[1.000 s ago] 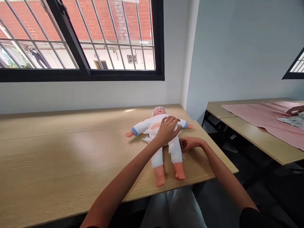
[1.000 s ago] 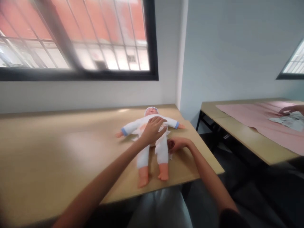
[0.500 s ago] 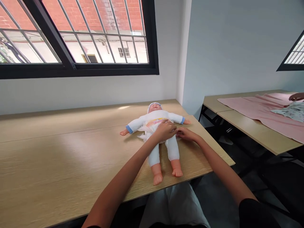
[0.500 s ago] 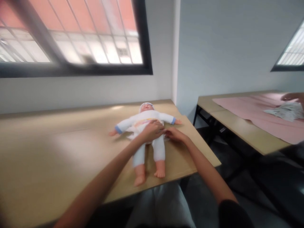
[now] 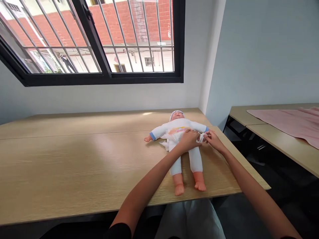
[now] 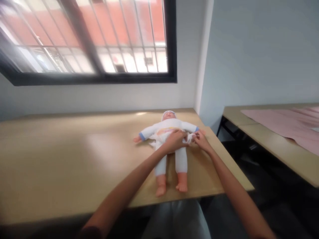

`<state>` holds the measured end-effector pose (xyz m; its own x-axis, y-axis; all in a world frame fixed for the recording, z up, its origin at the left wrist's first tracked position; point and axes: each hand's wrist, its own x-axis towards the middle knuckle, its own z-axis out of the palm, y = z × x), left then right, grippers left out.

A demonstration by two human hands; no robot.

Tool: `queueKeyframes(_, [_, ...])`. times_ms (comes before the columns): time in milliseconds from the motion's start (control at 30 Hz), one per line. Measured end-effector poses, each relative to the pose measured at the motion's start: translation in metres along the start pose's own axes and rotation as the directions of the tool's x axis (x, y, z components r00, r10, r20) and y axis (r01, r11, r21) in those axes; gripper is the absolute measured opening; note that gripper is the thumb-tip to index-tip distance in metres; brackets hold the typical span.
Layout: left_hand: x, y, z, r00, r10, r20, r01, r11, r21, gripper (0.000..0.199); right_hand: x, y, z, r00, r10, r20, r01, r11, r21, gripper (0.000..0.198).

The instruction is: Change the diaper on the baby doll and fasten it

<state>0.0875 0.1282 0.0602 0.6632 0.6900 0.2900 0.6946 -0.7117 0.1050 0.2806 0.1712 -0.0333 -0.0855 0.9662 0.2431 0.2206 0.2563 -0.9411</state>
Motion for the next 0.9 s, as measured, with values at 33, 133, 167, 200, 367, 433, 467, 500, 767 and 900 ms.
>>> queueKeyframes(33, [0.002,0.003,0.001,0.999,-0.036,0.009,0.036,0.999,0.001,0.017,0.000,-0.003,0.001,1.000,0.008,-0.015,-0.008,1.000,0.029,0.033])
queueKeyframes(133, [0.009,0.012,0.006,0.992,-0.121,0.027,0.119,0.991,0.055,0.016,-0.001,-0.014,0.002,0.997,0.069,-0.040,-0.063,0.990,0.128,0.037])
queueKeyframes(167, [0.012,0.015,0.008,0.990,-0.138,0.032,0.135,0.988,0.079,0.012,-0.002,-0.017,0.003,0.995,0.090,-0.042,-0.082,0.983,0.161,0.038])
queueKeyframes(200, [0.014,0.017,0.010,0.989,-0.146,0.037,0.142,0.985,0.098,0.007,-0.003,-0.021,0.003,0.993,0.106,-0.043,-0.096,0.976,0.194,0.039])
queueKeyframes(367, [0.017,0.016,0.015,0.986,-0.165,-0.006,0.165,0.982,0.094,0.011,-0.008,-0.033,0.003,0.988,0.142,-0.062,-0.113,0.932,0.345,0.038])
queueKeyframes(433, [0.016,0.013,0.016,0.981,-0.189,-0.054,0.192,0.979,0.070,0.013,-0.008,-0.035,0.002,0.987,0.155,-0.049,-0.126,0.920,0.371,0.032])
queueKeyframes(467, [0.016,0.011,0.017,0.977,-0.202,-0.073,0.206,0.977,0.053,0.015,-0.008,-0.036,0.002,0.986,0.162,-0.038,-0.137,0.920,0.368,0.030])
queueKeyframes(500, [0.016,0.009,0.017,0.973,-0.216,-0.085,0.219,0.975,0.032,0.018,-0.008,-0.035,0.002,0.986,0.167,-0.027,-0.147,0.923,0.357,0.030])
queueKeyframes(767, [0.016,0.006,0.015,0.945,-0.300,-0.129,0.280,0.948,-0.149,0.023,-0.011,-0.026,0.009,1.000,-0.001,-0.011,0.003,0.982,0.188,0.066])
queueKeyframes(900, [0.016,0.005,0.014,0.941,-0.311,-0.133,0.285,0.942,-0.178,0.025,-0.014,-0.025,0.015,0.995,-0.087,-0.051,0.090,0.994,0.067,0.058])
